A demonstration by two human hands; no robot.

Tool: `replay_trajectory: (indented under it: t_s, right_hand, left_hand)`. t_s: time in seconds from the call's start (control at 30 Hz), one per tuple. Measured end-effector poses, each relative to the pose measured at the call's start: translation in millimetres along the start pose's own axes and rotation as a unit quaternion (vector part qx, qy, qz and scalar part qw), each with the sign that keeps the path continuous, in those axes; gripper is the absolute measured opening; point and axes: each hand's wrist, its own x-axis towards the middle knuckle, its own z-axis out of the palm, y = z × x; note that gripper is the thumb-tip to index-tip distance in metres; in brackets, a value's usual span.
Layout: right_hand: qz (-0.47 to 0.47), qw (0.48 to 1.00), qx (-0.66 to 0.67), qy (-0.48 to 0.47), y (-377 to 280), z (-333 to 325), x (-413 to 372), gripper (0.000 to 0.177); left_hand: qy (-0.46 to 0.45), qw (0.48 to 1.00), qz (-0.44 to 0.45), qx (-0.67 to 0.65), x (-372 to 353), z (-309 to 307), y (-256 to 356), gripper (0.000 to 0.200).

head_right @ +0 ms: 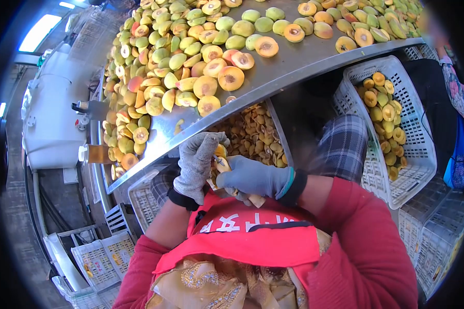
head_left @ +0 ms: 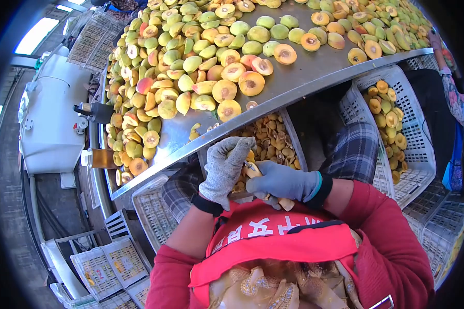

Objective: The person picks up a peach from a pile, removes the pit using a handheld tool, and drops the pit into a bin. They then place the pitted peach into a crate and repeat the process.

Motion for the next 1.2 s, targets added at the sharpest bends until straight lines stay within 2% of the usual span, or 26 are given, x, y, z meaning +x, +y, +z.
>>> replay_trajectory:
  t_s: [0.07,0.1,0.17,0.27,0.37,0.5,0.7,0.8,0.9,1.0,1.1,1.2]
  right_hand:
    - [-0.039,0.996,-0.052,0.060,9.7,7.3,5.4,0.014]
    - [-0.059,0.991,-0.077,0.090,12.8,9.9,7.5,0.015]
    - [-0.017,0.999,-0.021,0.034,9.0,2.9,5.6,0.015]
    - [-0.008,0.999,0.035,-0.006,10.7,-7.3,7.5,0.017]
    - [-0.011,0.999,0.048,-0.016,7.7,-8.8,5.9,0.018]
    - [-0.004,0.999,0.031,-0.005,5.5,-1.7,2.5,0.018]
    - [-0.007,0.995,0.096,-0.022,2.7,-0.5,-2.4,0.013]
    - [-0.093,0.987,-0.070,0.112,4.6,17.1,1.3,0.014]
    - [-0.012,0.999,0.050,0.005,5.5,1.8,-1.2,0.016]
    - [-0.020,0.990,0.133,-0.041,4.1,-4.8,-1.9,0.019]
    - [0.018,0.985,0.166,-0.044,1.3,-7.2,-2.2,0.021]
    - [0.002,0.989,0.145,-0.035,0.8,-5.7,-2.8,0.022]
  left_hand:
    - [-0.024,0.986,-0.075,0.144,5.2,-1.0,8.1,0.024]
    - [-0.025,0.991,-0.078,0.110,4.4,-1.5,7.9,0.025]
    - [-0.028,0.995,-0.084,0.041,3.7,-1.8,6.2,0.028]
    - [-0.004,0.998,-0.002,-0.057,2.1,-1.3,-4.7,0.028]
    - [0.045,0.994,-0.016,-0.102,-2.2,2.1,-10.0,0.028]
    - [0.091,0.988,0.015,-0.126,-6.0,8.1,-18.8,0.029]
    - [0.133,0.980,0.043,-0.144,-7.2,17.3,-14.2,0.028]
    - [0.129,0.984,0.017,-0.124,-8.8,20.9,-5.4,0.026]
    - [0.117,0.982,0.009,-0.146,-7.7,18.7,-9.7,0.027]
    - [0.120,0.978,0.032,-0.165,-5.8,17.1,-13.4,0.029]
    - [0.136,0.976,0.052,-0.160,-3.7,19.8,-16.3,0.033]
    - [0.145,0.975,0.067,-0.156,-4.4,22.6,-17.9,0.035]
